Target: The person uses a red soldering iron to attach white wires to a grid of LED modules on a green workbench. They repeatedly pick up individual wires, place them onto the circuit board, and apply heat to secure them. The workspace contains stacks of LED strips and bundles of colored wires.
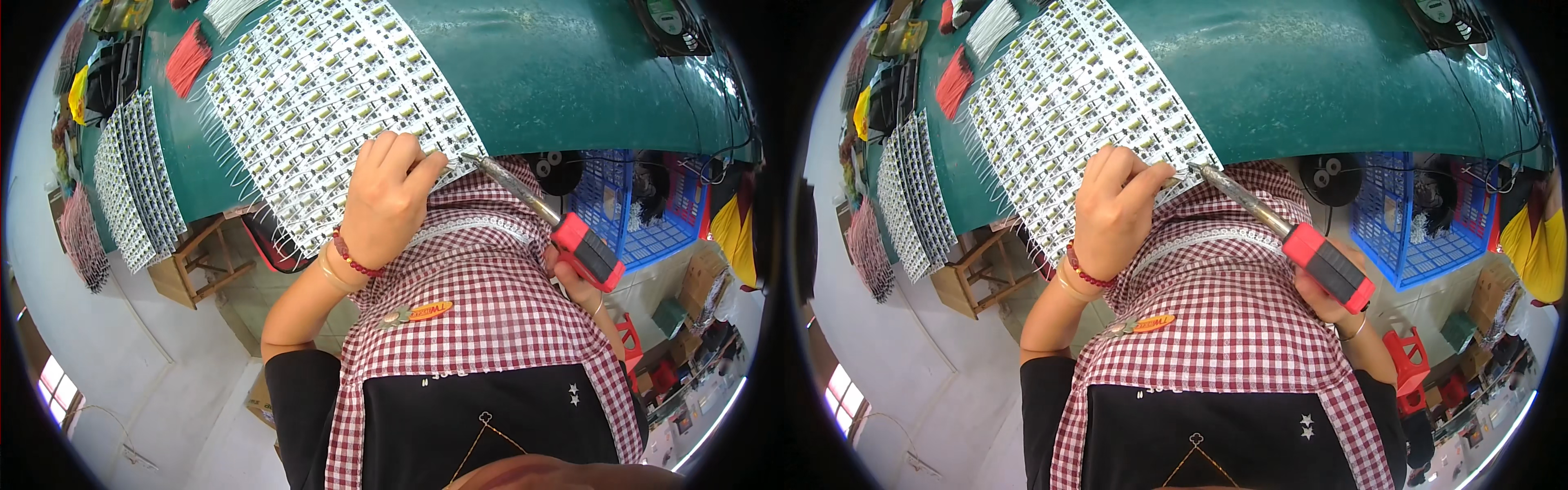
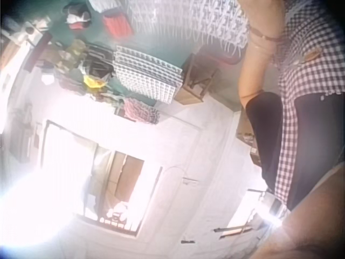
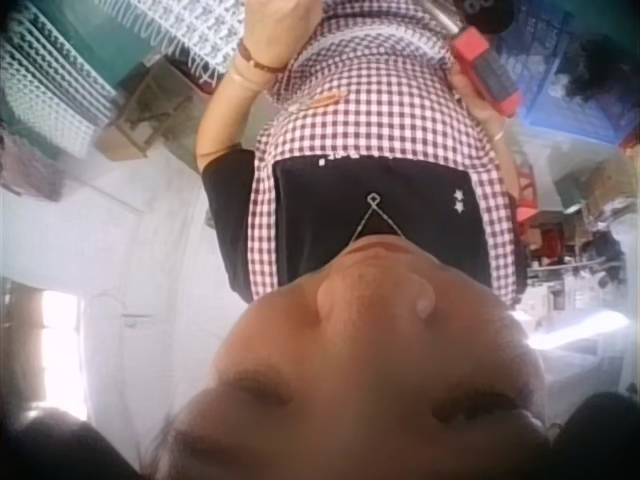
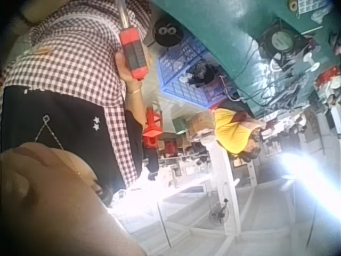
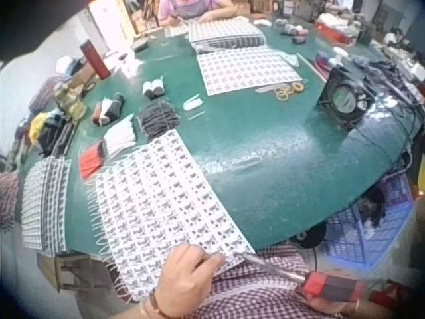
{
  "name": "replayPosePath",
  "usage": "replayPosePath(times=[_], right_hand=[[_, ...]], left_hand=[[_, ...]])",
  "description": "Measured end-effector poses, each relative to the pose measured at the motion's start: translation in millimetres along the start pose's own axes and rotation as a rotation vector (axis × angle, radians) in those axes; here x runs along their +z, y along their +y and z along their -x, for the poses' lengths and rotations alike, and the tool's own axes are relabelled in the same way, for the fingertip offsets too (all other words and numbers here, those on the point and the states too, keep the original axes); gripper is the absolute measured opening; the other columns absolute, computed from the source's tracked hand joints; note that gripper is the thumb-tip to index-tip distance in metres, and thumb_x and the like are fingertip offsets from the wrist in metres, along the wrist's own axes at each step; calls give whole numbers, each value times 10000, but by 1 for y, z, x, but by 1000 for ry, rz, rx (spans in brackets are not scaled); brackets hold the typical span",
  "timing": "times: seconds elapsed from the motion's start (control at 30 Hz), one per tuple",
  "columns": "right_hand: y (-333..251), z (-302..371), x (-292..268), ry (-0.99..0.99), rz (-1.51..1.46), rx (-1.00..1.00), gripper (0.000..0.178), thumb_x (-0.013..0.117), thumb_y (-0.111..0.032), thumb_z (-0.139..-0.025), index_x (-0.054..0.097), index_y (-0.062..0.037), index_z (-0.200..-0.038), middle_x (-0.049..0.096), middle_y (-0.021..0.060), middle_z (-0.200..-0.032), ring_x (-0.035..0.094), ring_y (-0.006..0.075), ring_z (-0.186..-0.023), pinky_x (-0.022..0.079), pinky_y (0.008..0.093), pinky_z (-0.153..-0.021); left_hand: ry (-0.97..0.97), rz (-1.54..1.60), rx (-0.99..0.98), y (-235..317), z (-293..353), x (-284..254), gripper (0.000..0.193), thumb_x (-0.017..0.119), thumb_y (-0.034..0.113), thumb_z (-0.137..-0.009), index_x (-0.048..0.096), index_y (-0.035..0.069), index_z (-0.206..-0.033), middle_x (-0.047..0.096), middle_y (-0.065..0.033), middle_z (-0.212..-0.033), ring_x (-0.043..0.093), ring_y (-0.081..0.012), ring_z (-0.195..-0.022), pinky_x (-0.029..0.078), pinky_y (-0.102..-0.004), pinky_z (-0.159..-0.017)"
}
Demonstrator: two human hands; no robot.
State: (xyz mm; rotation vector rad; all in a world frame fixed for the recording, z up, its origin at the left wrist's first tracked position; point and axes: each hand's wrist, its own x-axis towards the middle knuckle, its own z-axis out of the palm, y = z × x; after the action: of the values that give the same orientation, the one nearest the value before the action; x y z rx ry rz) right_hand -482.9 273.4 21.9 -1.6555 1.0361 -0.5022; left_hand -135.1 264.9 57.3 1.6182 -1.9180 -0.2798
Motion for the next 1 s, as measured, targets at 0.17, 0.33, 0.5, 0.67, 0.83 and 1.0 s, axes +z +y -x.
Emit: replayPosePath(times=[0.17, 0.33, 0.5, 0.67, 0.83, 1.0], right_hand=[[1, -3, -3, -50, -19, 29, 190, 720, -150, -727, 672, -27, -863, 660, 98, -813, 624, 279, -631, 469, 362, -560], [-19, -20, 2, -14, 165, -165, 191, 714, -133, -711, 669, -26, -862, 660, 102, -805, 628, 284, -635, 470, 361, -560], [-9, -12, 4, 8, 55, -77, 195, 706, -119, -705, 669, -17, -867, 655, 107, -794, 631, 290, -651, 469, 355, -578], [9, 5, -4, -48, -41, 73, 186, 712, -133, -724, 675, -12, -860, 645, 103, -767, 621, 288, -649, 461, 357, -587], [3, -4, -6, -45, -72, 33, 168, 718, -161, -760, 672, -19, -838, 628, 75, -725, 603, 242, -633, 456, 348, -588], [-10, -15, 1, 8, -249, 43, 182, 697, -188, -839, 657, -11, -847, 620, 50, -719, 586, 171, -629, 451, 299, -576]], left_hand=[[-15, -7, 0, -1, 1, 0, 249, 658, -74, -689, 688, 66, -892, 464, -52, -732, 484, -231, -707, 392, -350, -625], [-16, -13, 7, -2, 0, 1, 257, 655, -75, -685, 688, 77, -889, 462, -46, -733, 484, -226, -714, 385, -347, -628], [-11, -18, 5, -2, 0, 0, 265, 654, -77, -682, 689, 87, -887, 463, -42, -733, 483, -223, -712, 385, -345, -627], [-4, -25, 12, -3, 0, 0, 258, 656, -67, -688, 690, 96, -886, 467, -35, -737, 484, -217, -712, 380, -340, -633], [4, -84, 59, -4, -1, 1, 239, 671, -30, -694, 688, 95, -897, 484, -25, -751, 495, -213, -720, 373, -343, -654], [16, -168, 53, 2, 5, -4, 216, 679, -28, -698, 675, 59, -896, 509, -42, -770, 517, -222, -746, 393, -355, -684]])
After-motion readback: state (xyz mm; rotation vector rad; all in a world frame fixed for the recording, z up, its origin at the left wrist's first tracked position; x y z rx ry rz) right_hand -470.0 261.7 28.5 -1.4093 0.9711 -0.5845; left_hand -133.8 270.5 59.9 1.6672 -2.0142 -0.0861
